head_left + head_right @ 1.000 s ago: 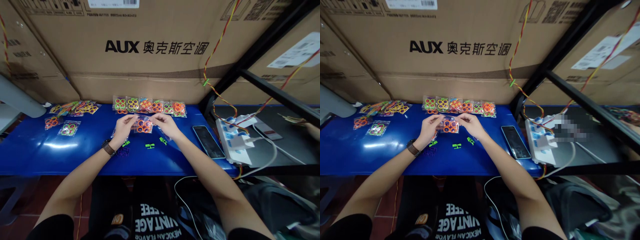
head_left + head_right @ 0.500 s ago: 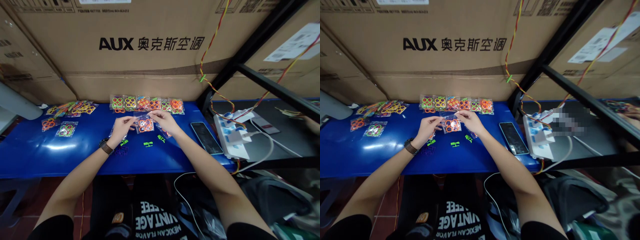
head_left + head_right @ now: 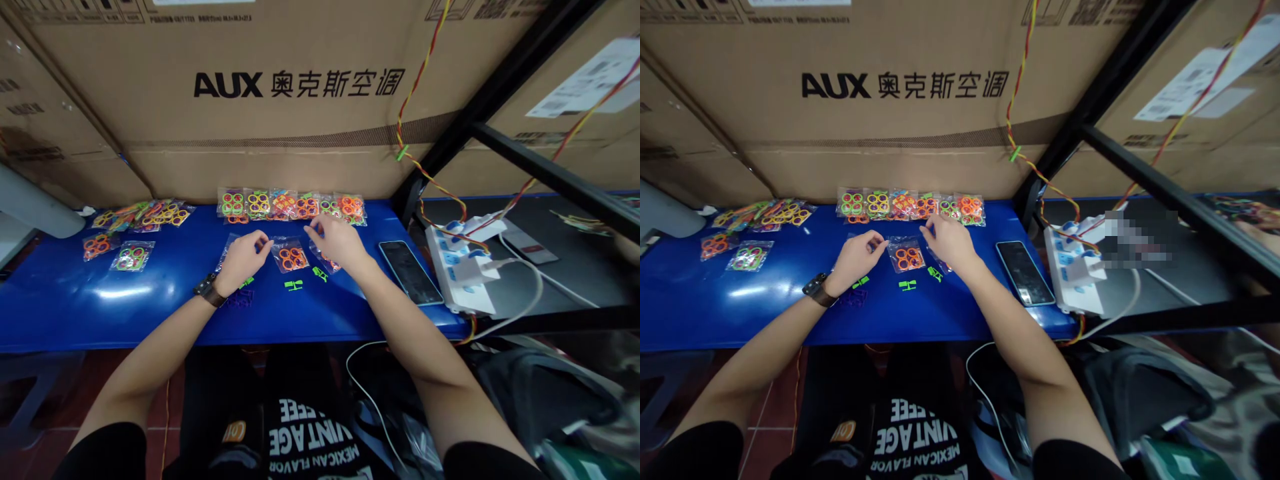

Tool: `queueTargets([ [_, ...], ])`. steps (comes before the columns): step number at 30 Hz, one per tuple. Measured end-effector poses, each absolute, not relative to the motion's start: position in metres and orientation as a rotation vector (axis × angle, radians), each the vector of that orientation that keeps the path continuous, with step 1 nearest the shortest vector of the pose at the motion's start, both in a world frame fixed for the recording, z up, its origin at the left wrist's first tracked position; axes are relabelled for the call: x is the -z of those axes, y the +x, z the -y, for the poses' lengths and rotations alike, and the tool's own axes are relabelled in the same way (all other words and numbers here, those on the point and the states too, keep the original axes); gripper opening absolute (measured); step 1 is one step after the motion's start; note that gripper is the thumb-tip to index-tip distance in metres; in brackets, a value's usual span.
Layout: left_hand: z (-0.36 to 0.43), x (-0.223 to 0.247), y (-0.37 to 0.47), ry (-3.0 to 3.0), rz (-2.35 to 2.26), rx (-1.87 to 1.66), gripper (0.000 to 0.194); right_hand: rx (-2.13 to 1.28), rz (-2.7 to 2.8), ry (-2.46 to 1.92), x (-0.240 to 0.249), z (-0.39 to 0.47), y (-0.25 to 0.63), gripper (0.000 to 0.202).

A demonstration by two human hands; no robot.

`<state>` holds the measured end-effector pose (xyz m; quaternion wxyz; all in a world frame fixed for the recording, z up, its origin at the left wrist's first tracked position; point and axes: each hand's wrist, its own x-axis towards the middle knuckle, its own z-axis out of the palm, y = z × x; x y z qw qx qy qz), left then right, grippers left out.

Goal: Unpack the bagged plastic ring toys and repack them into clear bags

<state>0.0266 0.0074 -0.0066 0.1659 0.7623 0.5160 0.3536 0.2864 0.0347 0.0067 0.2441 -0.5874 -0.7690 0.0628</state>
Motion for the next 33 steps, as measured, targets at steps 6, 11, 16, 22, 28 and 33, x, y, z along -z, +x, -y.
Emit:
queueTargets([
  [6,0.016,0.001,0.045,2.401,-0.837,-0.681,0.04,-0.425,2.272,-1.757,-0.005,-0.049,0.32,0.03],
  [11,0.014,0.012,0.042,2.445,-0.746,-0.447,0.059,-0.566,2.334,-1.738,0.007,-0.055,0.323,0.028],
  [16,0.007,0.014,0.036,2.48,-0.741,-0.438,0.045,-0.361,2.362,-1.824,0.011,-0.054,0.306,0.024],
  [22,0.004,0.014,0.036,2.428,-0.749,-0.491,0.025,-0.241,2.216,-1.966,0.012,-0.052,0.287,0.034],
  [28,0.003,0.014,0.036,2.405,-0.735,-0.496,0.022,-0.263,2.209,-1.876,0.005,-0.054,0.321,0.035],
  [33,0.004,0.011,0.038,2.414,-0.76,-0.471,0.021,-0.533,2.356,-1.859,0.004,-0.055,0.339,0.046],
])
